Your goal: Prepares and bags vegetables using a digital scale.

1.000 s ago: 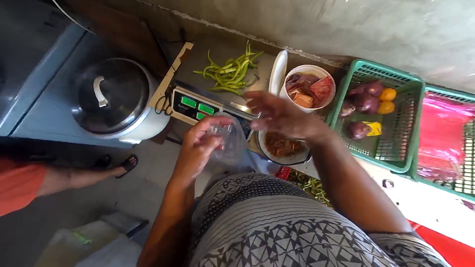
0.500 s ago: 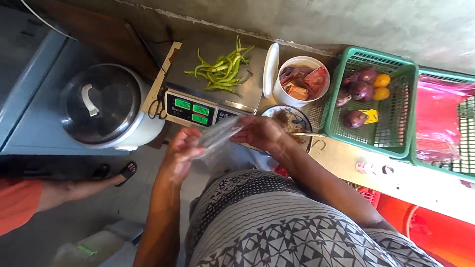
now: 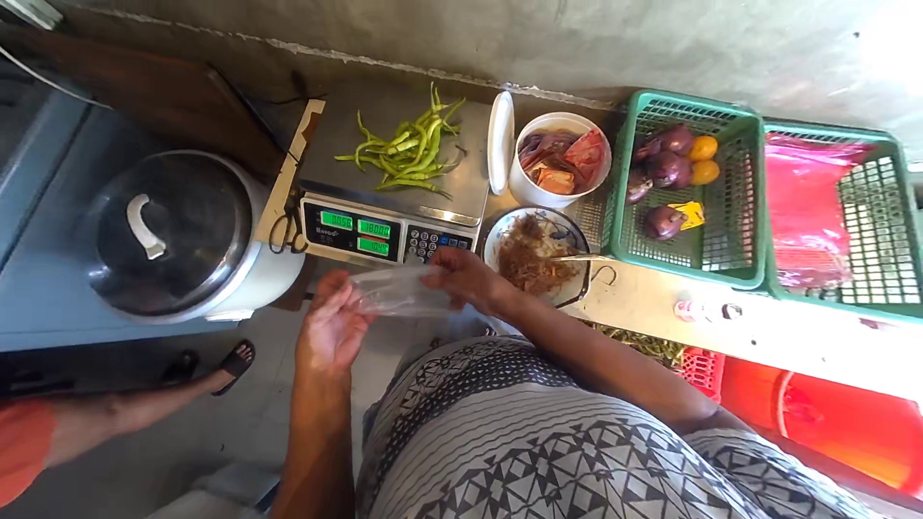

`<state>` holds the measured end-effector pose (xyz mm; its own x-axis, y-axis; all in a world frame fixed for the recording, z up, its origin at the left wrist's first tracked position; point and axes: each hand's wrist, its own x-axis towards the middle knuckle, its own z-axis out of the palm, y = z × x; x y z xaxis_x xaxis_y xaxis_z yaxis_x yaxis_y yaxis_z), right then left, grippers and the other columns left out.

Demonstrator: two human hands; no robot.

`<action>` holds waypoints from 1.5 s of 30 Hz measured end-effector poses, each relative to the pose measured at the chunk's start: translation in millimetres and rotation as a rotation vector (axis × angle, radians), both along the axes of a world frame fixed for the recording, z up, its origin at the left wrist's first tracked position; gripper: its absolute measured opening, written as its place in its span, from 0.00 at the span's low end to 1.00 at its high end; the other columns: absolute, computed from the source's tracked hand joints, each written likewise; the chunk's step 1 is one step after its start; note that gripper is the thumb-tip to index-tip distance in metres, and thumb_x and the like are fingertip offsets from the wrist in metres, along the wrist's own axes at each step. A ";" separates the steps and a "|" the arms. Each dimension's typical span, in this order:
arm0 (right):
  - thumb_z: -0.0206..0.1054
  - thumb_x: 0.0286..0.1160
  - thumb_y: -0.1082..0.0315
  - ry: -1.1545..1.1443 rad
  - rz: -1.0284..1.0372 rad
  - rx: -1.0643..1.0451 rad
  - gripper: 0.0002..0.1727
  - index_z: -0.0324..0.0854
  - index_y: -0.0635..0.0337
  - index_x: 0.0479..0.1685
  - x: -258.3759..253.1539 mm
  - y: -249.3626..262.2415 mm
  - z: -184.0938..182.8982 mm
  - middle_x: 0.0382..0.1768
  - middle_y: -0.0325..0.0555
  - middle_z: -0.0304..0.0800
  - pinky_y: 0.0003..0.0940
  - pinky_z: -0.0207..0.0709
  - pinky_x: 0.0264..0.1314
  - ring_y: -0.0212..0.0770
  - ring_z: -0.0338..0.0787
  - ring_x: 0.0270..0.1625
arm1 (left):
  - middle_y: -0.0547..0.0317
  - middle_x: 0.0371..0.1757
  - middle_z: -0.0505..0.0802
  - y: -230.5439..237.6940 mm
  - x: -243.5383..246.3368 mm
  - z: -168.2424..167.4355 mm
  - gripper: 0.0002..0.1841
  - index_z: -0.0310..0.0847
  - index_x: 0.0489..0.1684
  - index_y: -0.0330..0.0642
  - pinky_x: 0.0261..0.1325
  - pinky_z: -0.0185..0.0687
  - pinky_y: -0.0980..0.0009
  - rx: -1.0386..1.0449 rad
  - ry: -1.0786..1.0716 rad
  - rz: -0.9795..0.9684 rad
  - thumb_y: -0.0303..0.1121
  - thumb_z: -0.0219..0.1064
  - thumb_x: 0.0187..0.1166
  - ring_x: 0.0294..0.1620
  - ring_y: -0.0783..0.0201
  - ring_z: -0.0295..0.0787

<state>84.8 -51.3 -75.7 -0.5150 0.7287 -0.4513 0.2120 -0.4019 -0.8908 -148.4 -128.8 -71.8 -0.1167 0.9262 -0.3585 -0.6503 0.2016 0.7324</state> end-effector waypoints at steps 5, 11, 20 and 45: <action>0.62 0.88 0.64 0.080 -0.089 -0.050 0.11 0.75 0.61 0.58 4.8 6.0 4.9 0.36 0.46 0.83 0.33 0.85 0.36 0.35 0.84 0.29 | 0.53 0.50 0.88 -1.2 3.6 -2.8 0.07 0.87 0.43 0.36 0.52 0.87 0.65 0.072 1.023 -0.242 0.21 0.63 0.75 0.47 0.63 0.87; 0.64 0.74 0.82 -0.362 -0.017 0.775 0.19 0.82 0.64 0.64 22.2 39.7 51.9 0.66 0.59 0.82 0.49 0.86 0.60 0.53 0.89 0.60 | 0.44 0.57 0.84 -0.6 -7.0 -0.6 0.15 0.89 0.57 0.37 0.49 0.81 0.70 0.002 1.312 -0.102 0.23 0.61 0.77 0.49 0.62 0.83; 0.69 0.69 0.84 -1.178 0.230 1.070 0.27 0.84 0.55 0.70 63.0 169.3 53.6 0.90 0.61 0.56 0.69 0.77 0.62 0.74 0.68 0.81 | 0.42 0.54 0.85 -8.3 -16.5 4.0 0.14 0.88 0.56 0.35 0.47 0.81 0.64 0.031 1.418 -0.029 0.25 0.60 0.78 0.46 0.58 0.83; 0.76 0.66 0.75 -1.588 0.434 0.747 0.11 0.90 0.72 0.45 132.1 104.8 56.1 0.60 0.70 0.85 0.77 0.61 0.70 0.73 0.78 0.70 | 0.46 0.52 0.86 -0.8 -2.8 6.3 0.14 0.89 0.58 0.36 0.49 0.82 0.68 -0.004 1.349 -0.148 0.25 0.60 0.82 0.45 0.62 0.84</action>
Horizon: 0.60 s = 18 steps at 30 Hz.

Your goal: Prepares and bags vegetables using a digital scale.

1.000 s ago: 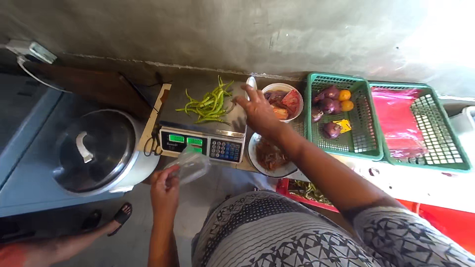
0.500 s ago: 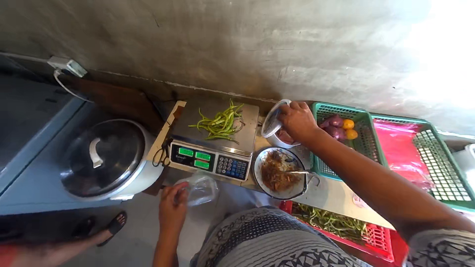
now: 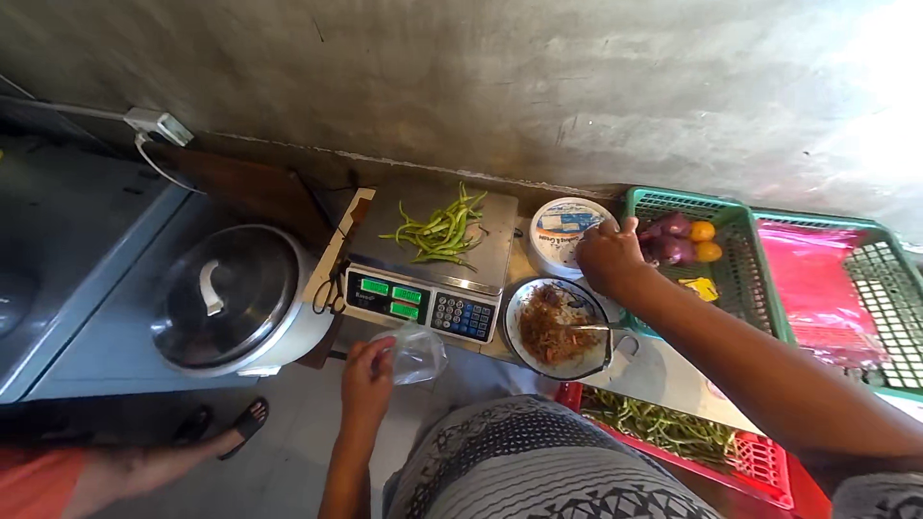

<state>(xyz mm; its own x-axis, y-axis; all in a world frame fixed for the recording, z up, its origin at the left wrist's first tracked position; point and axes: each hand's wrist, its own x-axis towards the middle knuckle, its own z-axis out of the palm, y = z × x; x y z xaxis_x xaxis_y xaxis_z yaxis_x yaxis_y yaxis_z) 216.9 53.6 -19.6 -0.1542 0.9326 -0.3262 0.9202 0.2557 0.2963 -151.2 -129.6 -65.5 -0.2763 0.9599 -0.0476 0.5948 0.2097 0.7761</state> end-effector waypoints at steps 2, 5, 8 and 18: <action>0.73 0.70 0.73 -0.084 -0.026 -0.069 0.10 0.90 0.72 0.45 -10.0 2.1 4.2 0.61 0.69 0.85 0.76 0.62 0.70 0.72 0.78 0.71 | 0.47 0.51 0.86 -1.9 -0.1 0.6 0.14 0.90 0.58 0.37 0.48 0.81 0.69 -0.003 0.006 0.000 0.25 0.60 0.81 0.44 0.63 0.83; 0.71 0.74 0.71 -0.086 -0.077 -0.141 0.11 0.89 0.72 0.45 -33.1 5.5 26.1 0.58 0.70 0.87 0.75 0.62 0.70 0.72 0.79 0.69 | 0.47 0.52 0.86 -4.8 -4.4 2.9 0.14 0.89 0.59 0.37 0.47 0.81 0.70 -0.008 0.005 0.006 0.26 0.61 0.82 0.44 0.64 0.83; 0.75 0.74 0.61 0.221 0.004 -0.039 0.17 0.89 0.66 0.54 -53.0 15.3 42.8 0.59 0.68 0.88 0.77 0.69 0.66 0.73 0.84 0.66 | 0.47 0.52 0.86 -10.2 -8.8 2.3 0.14 0.88 0.59 0.37 0.47 0.81 0.70 -0.021 -0.003 0.026 0.26 0.61 0.82 0.43 0.64 0.83; 0.70 0.76 0.71 0.878 0.344 -0.018 0.13 0.91 0.58 0.57 -139.6 58.8 24.1 0.59 0.58 0.91 0.65 0.79 0.69 0.60 0.88 0.65 | 0.42 0.55 0.88 -45.1 -26.4 -0.2 0.15 0.88 0.62 0.37 0.48 0.86 0.63 -0.035 0.081 0.067 0.27 0.63 0.81 0.44 0.57 0.87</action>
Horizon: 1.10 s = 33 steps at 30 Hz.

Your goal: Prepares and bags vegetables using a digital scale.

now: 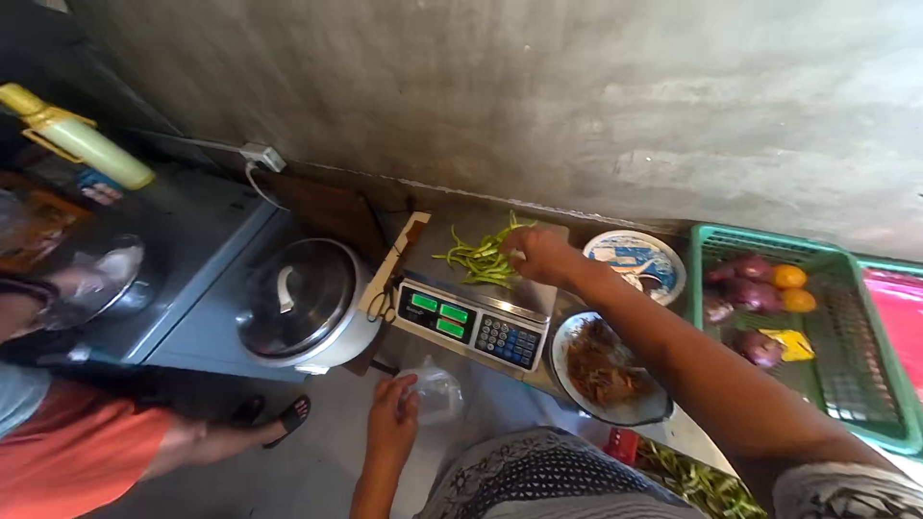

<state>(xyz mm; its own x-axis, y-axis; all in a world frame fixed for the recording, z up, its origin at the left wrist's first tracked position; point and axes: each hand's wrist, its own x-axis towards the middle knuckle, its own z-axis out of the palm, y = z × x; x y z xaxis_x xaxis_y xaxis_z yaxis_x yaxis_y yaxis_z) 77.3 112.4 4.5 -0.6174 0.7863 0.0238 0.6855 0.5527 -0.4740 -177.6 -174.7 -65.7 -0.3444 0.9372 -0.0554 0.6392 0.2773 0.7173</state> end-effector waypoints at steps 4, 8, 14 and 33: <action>0.88 0.52 0.60 -0.207 0.210 0.068 0.50 0.70 0.33 0.86 -30.8 1.0 -10.0 0.88 0.54 0.65 0.77 0.56 0.82 0.65 0.61 0.89 | 0.44 0.56 0.87 -14.6 -3.2 1.6 0.14 0.88 0.62 0.38 0.49 0.86 0.65 -0.060 -0.013 0.070 0.27 0.64 0.82 0.44 0.59 0.87; 0.88 0.54 0.56 -0.311 0.210 0.011 0.54 0.63 0.25 0.90 -44.6 11.1 -12.4 0.92 0.50 0.58 0.86 0.43 0.82 0.66 0.52 0.93 | 0.44 0.56 0.87 -25.1 -4.5 2.7 0.15 0.88 0.62 0.38 0.50 0.87 0.65 -0.036 -0.018 0.113 0.27 0.63 0.82 0.46 0.60 0.87; 0.77 0.68 0.65 -0.110 0.180 0.030 0.27 0.85 0.51 0.71 -23.3 37.9 -20.8 0.69 0.54 0.87 0.79 0.60 0.76 0.61 0.82 0.75 | 0.45 0.55 0.87 -45.7 -10.5 -8.1 0.14 0.89 0.60 0.37 0.48 0.86 0.66 -0.016 0.025 0.215 0.27 0.62 0.81 0.44 0.60 0.87; 0.79 0.72 0.68 0.082 0.226 0.178 0.10 0.93 0.56 0.51 -1.0 43.5 -46.8 0.51 0.54 0.93 0.67 0.81 0.64 0.60 0.92 0.57 | 0.43 0.55 0.86 -28.4 1.9 -24.7 0.14 0.88 0.60 0.36 0.44 0.87 0.66 -0.044 0.044 0.186 0.28 0.62 0.83 0.38 0.60 0.86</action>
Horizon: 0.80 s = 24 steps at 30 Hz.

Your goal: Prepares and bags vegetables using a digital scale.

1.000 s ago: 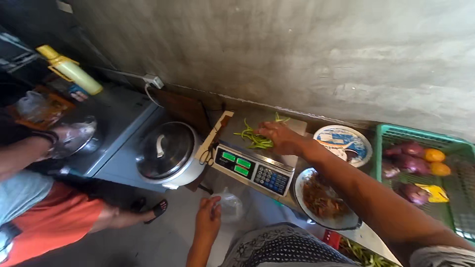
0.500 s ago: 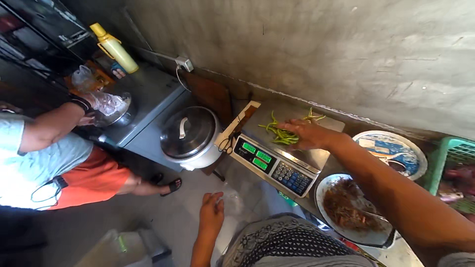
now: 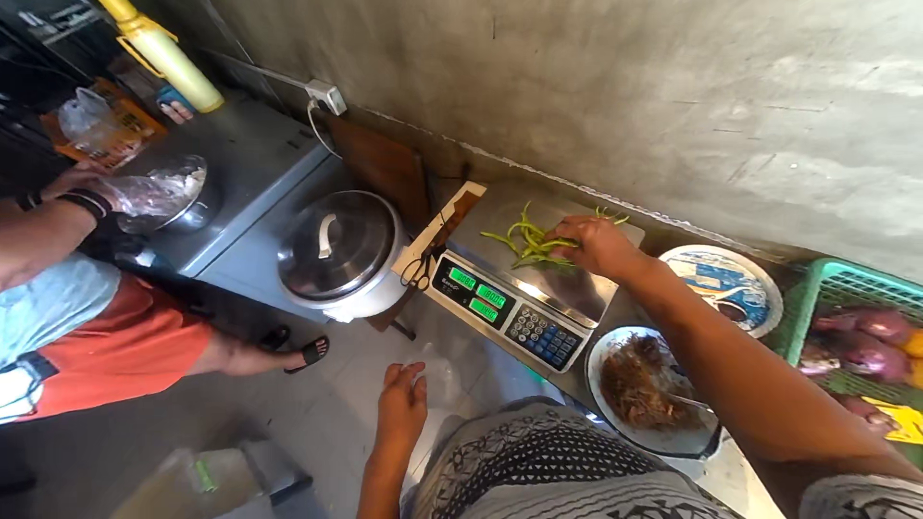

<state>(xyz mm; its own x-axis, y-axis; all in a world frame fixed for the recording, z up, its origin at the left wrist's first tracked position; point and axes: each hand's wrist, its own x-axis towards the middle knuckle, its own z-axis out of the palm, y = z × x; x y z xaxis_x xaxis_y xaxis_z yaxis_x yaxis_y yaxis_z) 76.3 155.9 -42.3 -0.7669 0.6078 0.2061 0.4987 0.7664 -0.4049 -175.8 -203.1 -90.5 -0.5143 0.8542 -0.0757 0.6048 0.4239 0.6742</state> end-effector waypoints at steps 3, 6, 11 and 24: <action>0.71 0.80 0.70 0.047 -0.101 -0.069 0.08 0.90 0.64 0.50 -2.7 -6.5 14.9 0.51 0.60 0.93 0.66 0.80 0.67 0.62 0.92 0.58 | 0.43 0.54 0.87 7.0 -0.6 0.3 0.14 0.89 0.59 0.36 0.44 0.86 0.66 0.020 0.005 -0.018 0.28 0.62 0.82 0.40 0.61 0.86; 0.64 0.86 0.70 0.039 -0.154 -0.118 0.10 0.86 0.66 0.53 -6.8 -4.6 22.9 0.49 0.63 0.91 0.65 0.80 0.65 0.64 0.91 0.57 | 0.44 0.55 0.87 14.7 -1.1 1.5 0.14 0.89 0.60 0.37 0.44 0.86 0.68 0.018 -0.003 -0.043 0.28 0.61 0.83 0.40 0.62 0.86; 0.59 0.89 0.70 -0.026 -0.120 -0.171 0.14 0.82 0.66 0.65 -18.0 -1.7 9.5 0.61 0.64 0.88 0.62 0.76 0.75 0.64 0.87 0.67 | 0.43 0.57 0.86 25.8 0.9 1.0 0.14 0.88 0.61 0.36 0.45 0.86 0.68 0.017 -0.007 -0.102 0.28 0.61 0.84 0.41 0.62 0.87; 0.62 0.78 0.82 -0.027 -0.080 -0.165 0.16 0.85 0.66 0.62 -16.3 -11.5 6.6 0.64 0.64 0.86 0.60 0.69 0.82 0.66 0.81 0.73 | 0.41 0.57 0.87 23.5 -3.8 -1.4 0.15 0.88 0.60 0.36 0.46 0.86 0.68 0.029 0.037 -0.179 0.29 0.60 0.84 0.42 0.61 0.87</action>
